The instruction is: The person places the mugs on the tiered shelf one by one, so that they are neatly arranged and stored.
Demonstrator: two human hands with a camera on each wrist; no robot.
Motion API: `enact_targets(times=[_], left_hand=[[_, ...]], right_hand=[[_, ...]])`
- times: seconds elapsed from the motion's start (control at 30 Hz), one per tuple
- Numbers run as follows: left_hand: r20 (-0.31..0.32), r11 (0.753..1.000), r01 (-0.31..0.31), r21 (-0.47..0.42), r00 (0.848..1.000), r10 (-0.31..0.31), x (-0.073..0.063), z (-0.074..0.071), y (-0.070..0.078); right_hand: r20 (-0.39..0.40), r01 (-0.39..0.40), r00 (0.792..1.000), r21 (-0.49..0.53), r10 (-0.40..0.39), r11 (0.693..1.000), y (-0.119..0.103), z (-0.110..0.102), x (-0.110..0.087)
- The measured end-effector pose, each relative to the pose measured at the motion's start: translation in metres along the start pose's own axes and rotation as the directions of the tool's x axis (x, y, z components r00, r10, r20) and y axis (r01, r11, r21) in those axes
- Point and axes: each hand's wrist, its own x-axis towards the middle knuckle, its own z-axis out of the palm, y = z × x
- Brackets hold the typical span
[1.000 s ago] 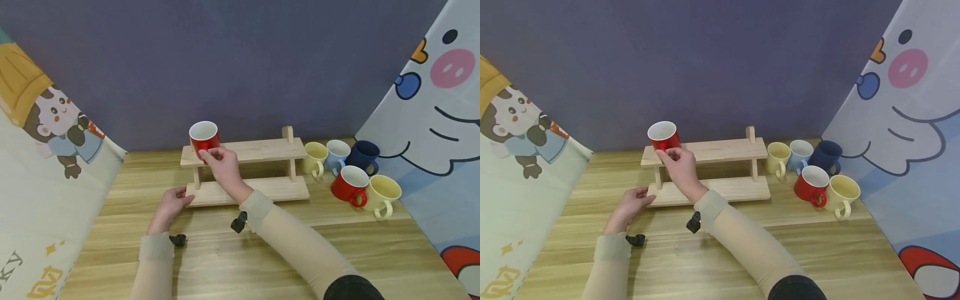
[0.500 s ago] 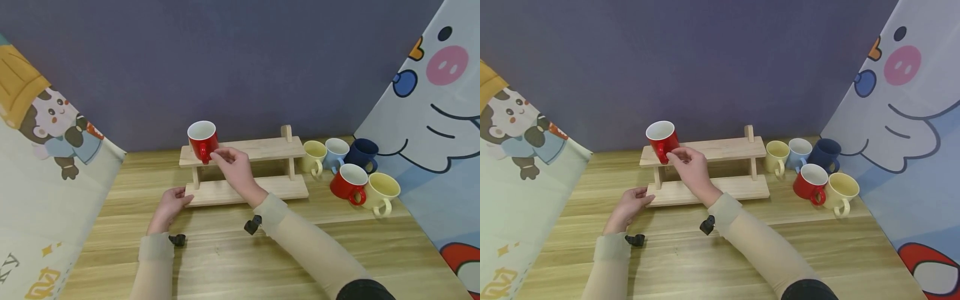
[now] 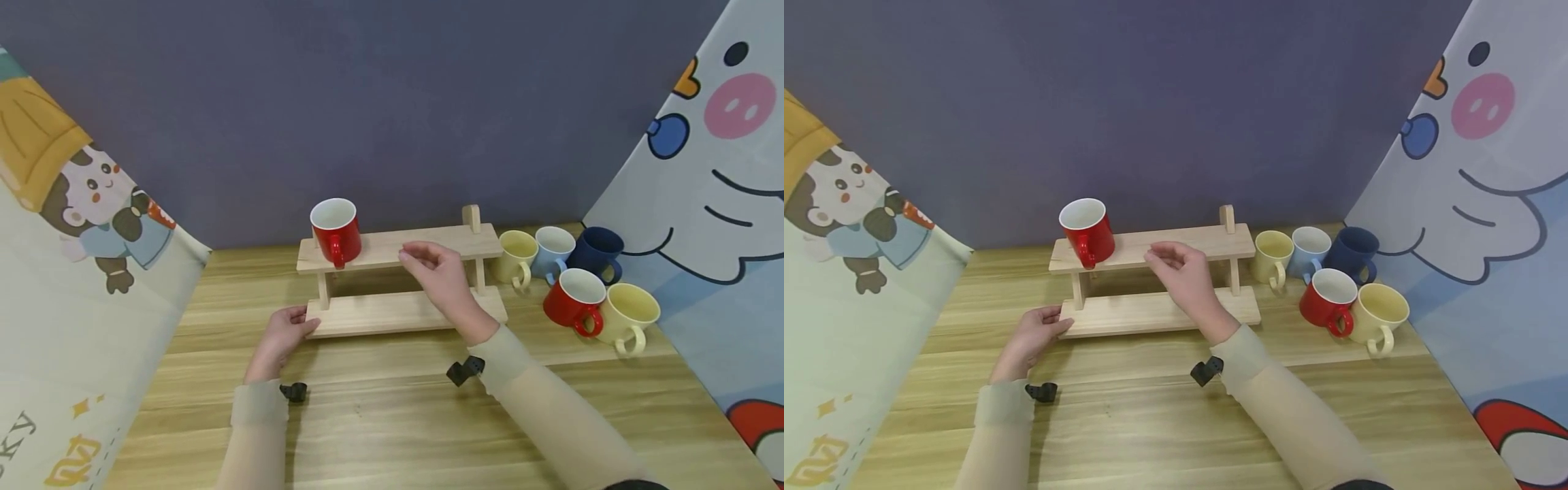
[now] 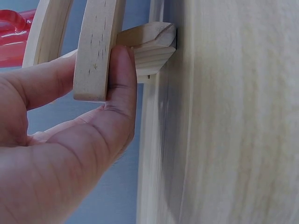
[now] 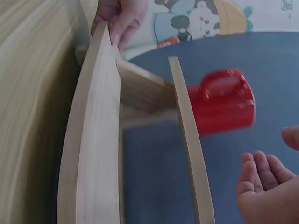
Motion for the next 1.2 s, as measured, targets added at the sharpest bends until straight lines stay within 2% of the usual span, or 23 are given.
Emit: enact_targets(times=[0.5,0.73,0.97,1.2], left_hand=[[0.01,1.0,-0.017,0.009,1.0,0.017,-0.003,-0.001,0.002],[0.017,1.0,-0.006,0.012,1.0,0.006,-0.006,-0.001,0.003],[0.018,1.0,-0.01,0.001,1.0,0.01,-0.008,-0.001,0.004],[0.015,1.0,-0.002,0.004,1.0,0.002,-0.007,0.0,0.003]], right_hand=[[-0.132,0.041,0.989,-0.159,-0.063,0.986,0.0,-0.094,-0.029],[-0.166,-0.009,0.986,-0.245,-0.032,0.969,-0.003,-0.133,-0.047],[-0.227,-0.029,0.973,-0.294,-0.04,0.955,-0.001,-0.163,-0.056],[-0.256,-0.023,0.965,-0.272,-0.049,0.962,-0.002,-0.189,-0.066]])
